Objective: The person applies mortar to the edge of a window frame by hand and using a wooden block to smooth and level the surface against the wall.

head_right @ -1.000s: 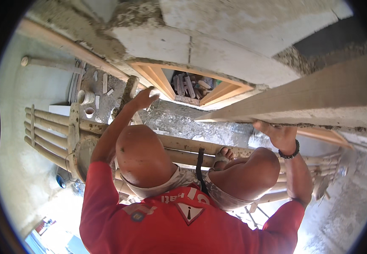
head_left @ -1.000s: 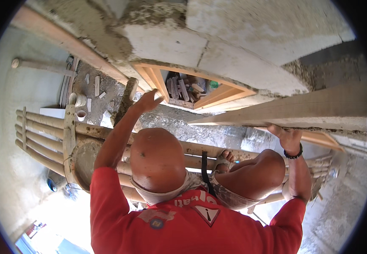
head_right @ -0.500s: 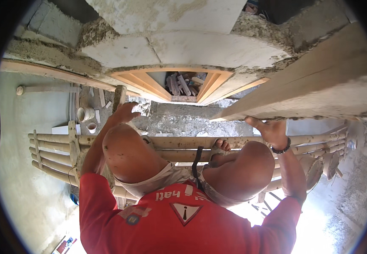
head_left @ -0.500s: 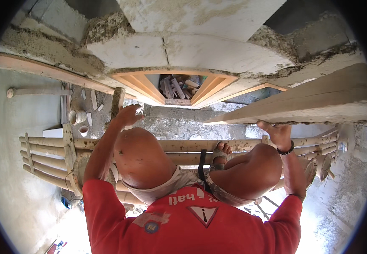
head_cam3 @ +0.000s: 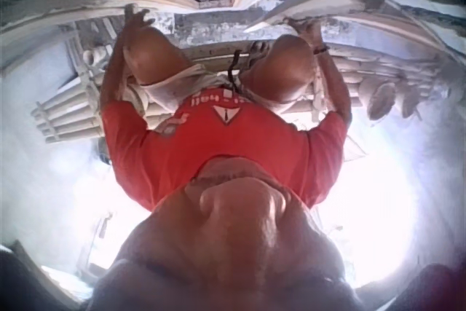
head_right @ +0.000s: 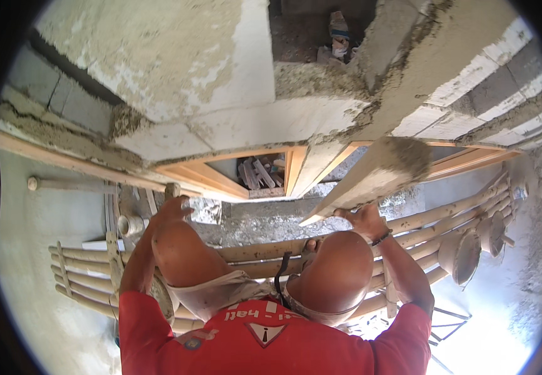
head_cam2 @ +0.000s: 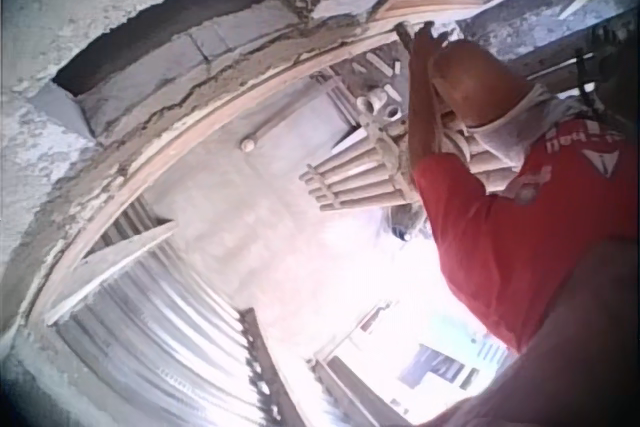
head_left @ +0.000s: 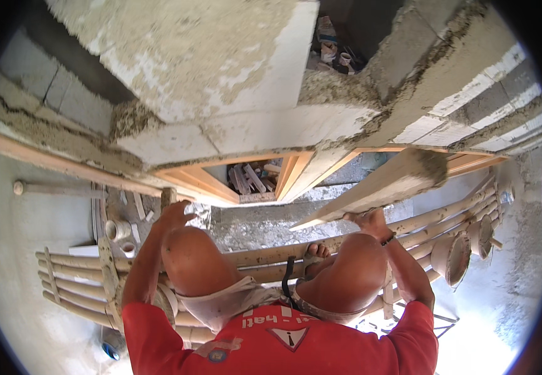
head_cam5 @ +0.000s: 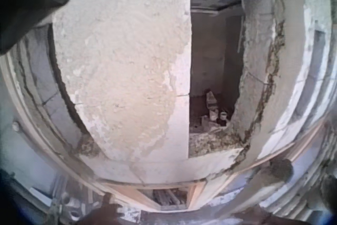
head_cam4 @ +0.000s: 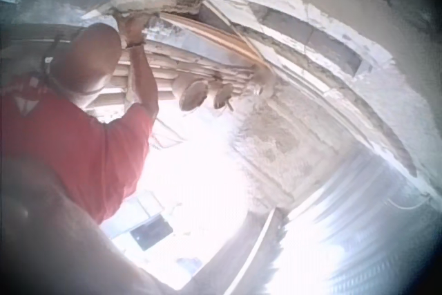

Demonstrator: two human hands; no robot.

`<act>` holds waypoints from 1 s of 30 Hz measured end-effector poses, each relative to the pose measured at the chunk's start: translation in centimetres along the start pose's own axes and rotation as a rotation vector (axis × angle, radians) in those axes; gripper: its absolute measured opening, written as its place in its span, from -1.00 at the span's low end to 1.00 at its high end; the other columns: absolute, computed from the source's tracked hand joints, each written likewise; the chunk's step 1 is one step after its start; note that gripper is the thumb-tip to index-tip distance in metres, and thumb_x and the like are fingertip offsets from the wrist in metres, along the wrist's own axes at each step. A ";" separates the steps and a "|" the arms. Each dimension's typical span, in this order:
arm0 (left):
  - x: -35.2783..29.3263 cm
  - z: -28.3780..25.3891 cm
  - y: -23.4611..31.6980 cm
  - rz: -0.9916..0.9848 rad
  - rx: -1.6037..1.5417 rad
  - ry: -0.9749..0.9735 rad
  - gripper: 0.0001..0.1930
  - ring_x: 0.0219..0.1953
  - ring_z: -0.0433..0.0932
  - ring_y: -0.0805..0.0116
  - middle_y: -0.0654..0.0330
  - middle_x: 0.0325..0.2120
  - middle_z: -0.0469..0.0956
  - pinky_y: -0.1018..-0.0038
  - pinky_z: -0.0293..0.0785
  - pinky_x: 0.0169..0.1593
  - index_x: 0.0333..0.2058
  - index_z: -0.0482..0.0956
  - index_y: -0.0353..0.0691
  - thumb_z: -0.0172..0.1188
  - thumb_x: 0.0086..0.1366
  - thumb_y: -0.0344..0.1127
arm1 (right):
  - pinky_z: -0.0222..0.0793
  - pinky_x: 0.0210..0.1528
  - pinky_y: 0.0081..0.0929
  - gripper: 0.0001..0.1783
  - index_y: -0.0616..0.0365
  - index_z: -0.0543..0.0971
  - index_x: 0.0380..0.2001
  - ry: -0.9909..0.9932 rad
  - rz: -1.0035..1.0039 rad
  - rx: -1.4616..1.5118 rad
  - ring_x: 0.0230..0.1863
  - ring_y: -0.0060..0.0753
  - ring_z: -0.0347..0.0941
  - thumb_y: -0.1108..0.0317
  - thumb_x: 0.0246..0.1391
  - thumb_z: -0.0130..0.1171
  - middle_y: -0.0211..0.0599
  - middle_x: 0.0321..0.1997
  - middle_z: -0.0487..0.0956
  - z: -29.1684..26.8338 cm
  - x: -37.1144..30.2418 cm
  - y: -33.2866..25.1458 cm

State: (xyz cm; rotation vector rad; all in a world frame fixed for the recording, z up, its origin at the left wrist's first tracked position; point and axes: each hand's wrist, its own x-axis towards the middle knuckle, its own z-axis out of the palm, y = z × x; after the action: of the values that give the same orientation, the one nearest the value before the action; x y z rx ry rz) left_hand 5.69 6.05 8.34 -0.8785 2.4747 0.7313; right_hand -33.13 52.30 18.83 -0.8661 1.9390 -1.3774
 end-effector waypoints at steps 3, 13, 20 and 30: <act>0.3 -1.0 -1.2 0.042 0.032 0.020 -0.30 0.16 0.50 -0.13 -0.21 0.07 0.54 0.15 0.39 0.24 0.21 0.43 -0.29 0.31 0.25 0.08 | 0.46 0.04 -0.33 -0.48 0.25 0.57 0.01 -0.024 -0.068 -0.149 -0.02 -0.41 0.56 0.37 -0.03 0.52 -0.19 -0.01 0.67 0.9 -0.1 5.6; -2.8 -4.9 -0.4 0.005 0.090 0.071 -0.31 -0.04 0.61 -0.03 -0.10 -0.12 0.63 0.18 0.51 0.06 0.20 0.43 -0.27 0.40 0.18 -0.03 | 0.45 0.12 -0.27 -0.40 0.17 0.53 0.06 -0.193 0.177 0.036 0.07 -0.29 0.53 0.39 -0.09 0.54 -0.21 0.03 0.63 4.1 -0.2 11.9; -2.4 -5.4 4.9 -0.146 -0.020 0.071 -0.16 0.16 0.52 -0.10 -0.23 0.09 0.52 0.15 0.40 0.23 0.35 0.24 -0.26 0.35 0.21 0.01 | 0.44 0.12 -0.27 -0.40 0.19 0.52 0.07 -0.167 0.305 -0.040 0.09 -0.29 0.52 0.49 -0.08 0.51 -0.21 0.06 0.62 5.9 -0.7 18.6; -1.1 -4.3 2.4 -0.378 -0.304 0.542 0.07 0.10 0.52 -0.28 -0.36 0.10 0.47 0.04 0.46 0.16 0.43 -0.26 -0.39 0.34 0.23 -0.12 | 0.43 0.09 -0.30 -0.45 0.25 0.51 0.04 -0.154 0.193 -0.001 0.01 -0.28 0.53 0.57 -0.07 0.46 -0.17 -0.02 0.64 5.7 3.4 16.9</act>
State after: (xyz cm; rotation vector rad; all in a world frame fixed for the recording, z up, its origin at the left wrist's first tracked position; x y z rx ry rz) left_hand 3.97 5.55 13.08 -1.8043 2.5408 0.8249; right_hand -33.60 50.62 0.76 -0.7411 1.8529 -1.1628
